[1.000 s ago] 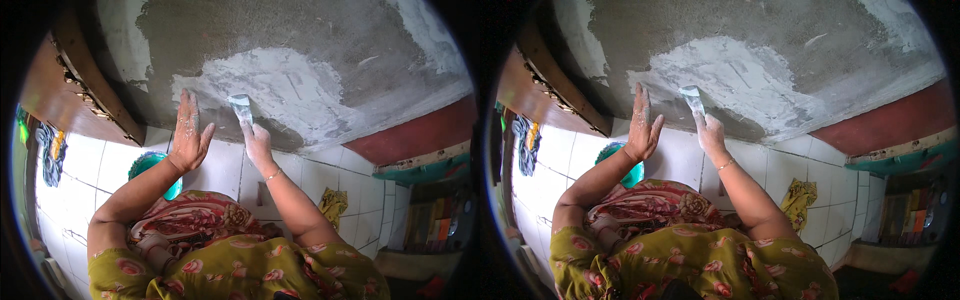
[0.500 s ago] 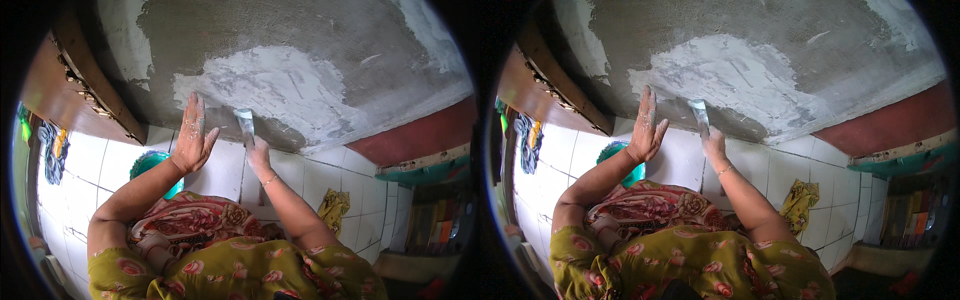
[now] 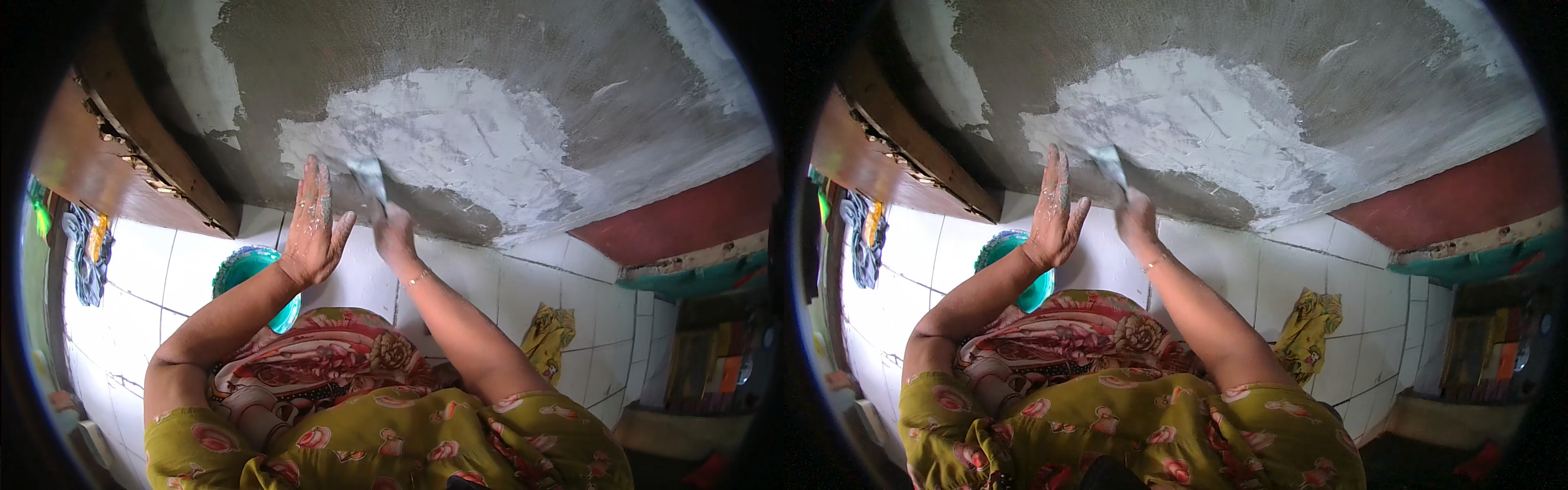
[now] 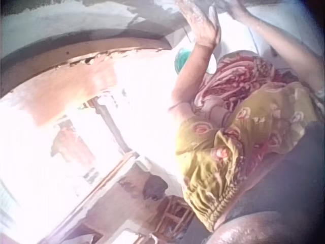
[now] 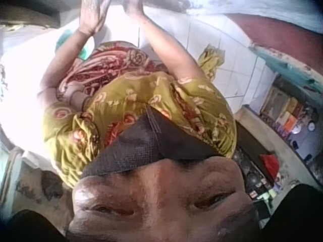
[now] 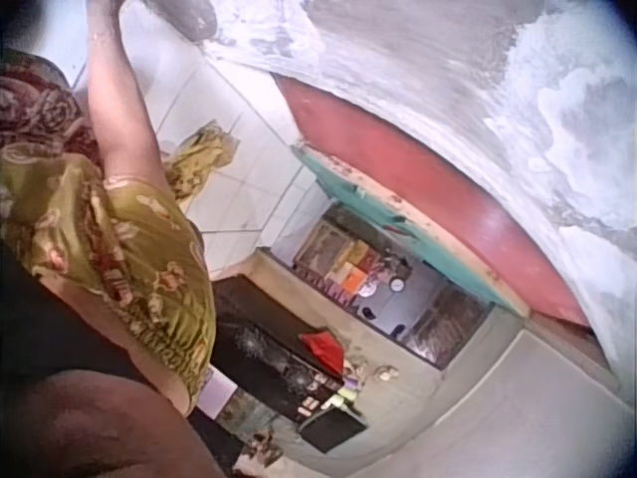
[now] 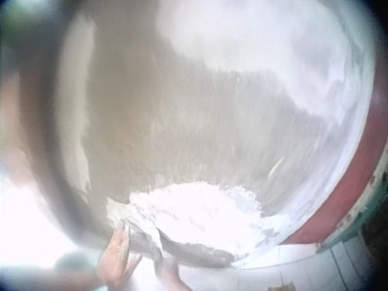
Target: The person applies a white substance to a wall using a scraper and then smooths it with a small board, occasionally applying more substance with a brush.
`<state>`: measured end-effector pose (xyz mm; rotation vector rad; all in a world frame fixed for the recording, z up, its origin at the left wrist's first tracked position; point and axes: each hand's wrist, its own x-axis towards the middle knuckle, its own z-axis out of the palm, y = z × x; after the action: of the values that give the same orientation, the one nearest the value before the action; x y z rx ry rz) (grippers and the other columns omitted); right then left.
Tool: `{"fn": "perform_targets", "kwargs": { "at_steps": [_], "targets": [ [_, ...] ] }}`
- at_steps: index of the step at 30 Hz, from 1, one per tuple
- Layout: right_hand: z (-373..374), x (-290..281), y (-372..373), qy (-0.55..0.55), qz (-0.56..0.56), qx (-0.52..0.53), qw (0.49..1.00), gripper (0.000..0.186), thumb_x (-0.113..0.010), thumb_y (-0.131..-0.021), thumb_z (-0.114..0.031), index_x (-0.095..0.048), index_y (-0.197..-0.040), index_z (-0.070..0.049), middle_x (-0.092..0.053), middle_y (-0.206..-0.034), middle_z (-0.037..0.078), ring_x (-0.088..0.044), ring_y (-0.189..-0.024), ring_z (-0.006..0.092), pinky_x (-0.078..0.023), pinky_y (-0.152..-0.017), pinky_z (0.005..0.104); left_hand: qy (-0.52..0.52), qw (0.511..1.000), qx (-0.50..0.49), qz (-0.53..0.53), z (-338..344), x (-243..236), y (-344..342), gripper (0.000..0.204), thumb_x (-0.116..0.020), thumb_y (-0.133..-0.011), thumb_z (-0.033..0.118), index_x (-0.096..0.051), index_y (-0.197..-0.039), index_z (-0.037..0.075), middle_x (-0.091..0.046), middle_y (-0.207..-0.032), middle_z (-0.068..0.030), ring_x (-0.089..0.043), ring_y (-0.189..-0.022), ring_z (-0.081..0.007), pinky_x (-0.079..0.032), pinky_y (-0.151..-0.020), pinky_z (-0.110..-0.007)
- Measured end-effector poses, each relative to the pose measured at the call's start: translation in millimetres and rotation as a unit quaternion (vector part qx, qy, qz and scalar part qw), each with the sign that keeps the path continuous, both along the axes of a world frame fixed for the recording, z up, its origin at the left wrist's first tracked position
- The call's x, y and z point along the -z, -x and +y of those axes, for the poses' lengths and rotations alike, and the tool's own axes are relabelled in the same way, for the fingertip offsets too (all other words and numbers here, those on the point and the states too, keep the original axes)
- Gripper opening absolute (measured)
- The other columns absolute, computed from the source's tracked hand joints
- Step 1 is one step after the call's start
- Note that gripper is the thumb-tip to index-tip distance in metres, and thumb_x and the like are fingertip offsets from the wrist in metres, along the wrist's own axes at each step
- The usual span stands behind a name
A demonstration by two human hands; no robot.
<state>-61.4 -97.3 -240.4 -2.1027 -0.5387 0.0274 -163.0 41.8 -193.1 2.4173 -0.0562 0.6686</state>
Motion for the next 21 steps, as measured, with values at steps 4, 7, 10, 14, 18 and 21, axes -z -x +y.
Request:
{"fn": "perform_targets", "kwargs": {
  "at_steps": [4, 7, 10, 14, 18, 21],
  "targets": [
    [25.9, -24.8, -3.1, 0.006, -0.013, -0.013, 1.000, 0.045, -0.052, -0.093, -0.037, -0.061, -0.079, 0.005, -0.058, -0.066, 0.024, -0.055, -0.058, 0.0337, -0.043, -0.057, 0.0427, -0.003, 1.000, -0.009, -0.012, 4.0, 4.6, -1.2, 0.067, -0.043, -0.097, 0.023, -0.005, -0.147, 0.000, 0.001, -0.150, -0.0316, -0.008, -0.139, -0.0477, -0.016, -0.113, -0.048],
    [-18.7, 22.8, -2.5, 0.023, 0.027, 0.011, 0.999, 0.046, -0.053, -0.093, -0.037, -0.060, -0.075, 0.005, -0.056, -0.061, 0.019, -0.054, -0.055, 0.0283, -0.042, -0.055, 0.0415, -0.004, 0.999, -0.016, -0.034, 8.6, 2.9, -3.1, 0.067, -0.043, -0.098, 0.024, -0.005, -0.148, 0.001, 0.001, -0.150, -0.0315, -0.009, -0.139, -0.0483, -0.016, -0.113, -0.048],
    [-28.0, 19.5, 6.5, -0.022, 0.096, 0.044, 0.994, 0.047, -0.054, -0.093, -0.038, -0.060, -0.072, 0.003, -0.054, -0.057, 0.015, -0.053, -0.053, 0.0230, -0.042, -0.054, 0.0387, 0.000, 1.000, -0.013, -0.021, 7.8, 7.4, -0.8, 0.068, -0.044, -0.097, 0.025, -0.005, -0.146, -0.002, -0.001, -0.150, -0.0326, -0.009, -0.139, -0.0486, -0.015, -0.113, -0.050],
    [-1.6, -28.8, -8.7, -0.047, 0.020, 0.014, 0.999, 0.049, -0.053, -0.093, -0.038, -0.058, -0.067, 0.002, -0.051, -0.052, 0.011, -0.052, -0.050, 0.0185, -0.042, -0.053, 0.0360, -0.009, 1.000, -0.011, 0.019, 3.6, 9.6, -0.3, 0.071, -0.045, -0.096, 0.027, -0.006, -0.144, -0.008, -0.002, -0.148, -0.0352, -0.007, -0.139, -0.0483, -0.012, -0.113, -0.052],
    [-30.3, 0.9, -13.7, -0.021, 0.035, 0.028, 0.999, 0.053, -0.052, -0.093, -0.041, -0.055, -0.064, 0.002, -0.049, -0.050, 0.010, -0.050, -0.048, 0.0180, -0.041, -0.051, 0.0362, 0.014, 0.999, -0.027, 0.015, 6.0, 0.1, -2.8, 0.072, -0.045, -0.096, 0.028, -0.006, -0.144, -0.008, -0.002, -0.148, -0.0345, -0.007, -0.139, -0.0475, -0.011, -0.113, -0.052],
    [-52.5, 25.1, -0.3, 0.006, 0.105, 0.055, 0.993, 0.055, -0.052, -0.093, -0.044, -0.054, -0.062, 0.002, -0.048, -0.049, 0.009, -0.047, -0.045, 0.0171, -0.040, -0.049, 0.0359, 0.008, 0.999, -0.028, 0.021, 5.2, -0.6, -3.2, 0.072, -0.045, -0.096, 0.028, -0.006, -0.144, -0.008, -0.002, -0.148, -0.0345, -0.007, -0.139, -0.0473, -0.011, -0.113, -0.052]
  ]
}}
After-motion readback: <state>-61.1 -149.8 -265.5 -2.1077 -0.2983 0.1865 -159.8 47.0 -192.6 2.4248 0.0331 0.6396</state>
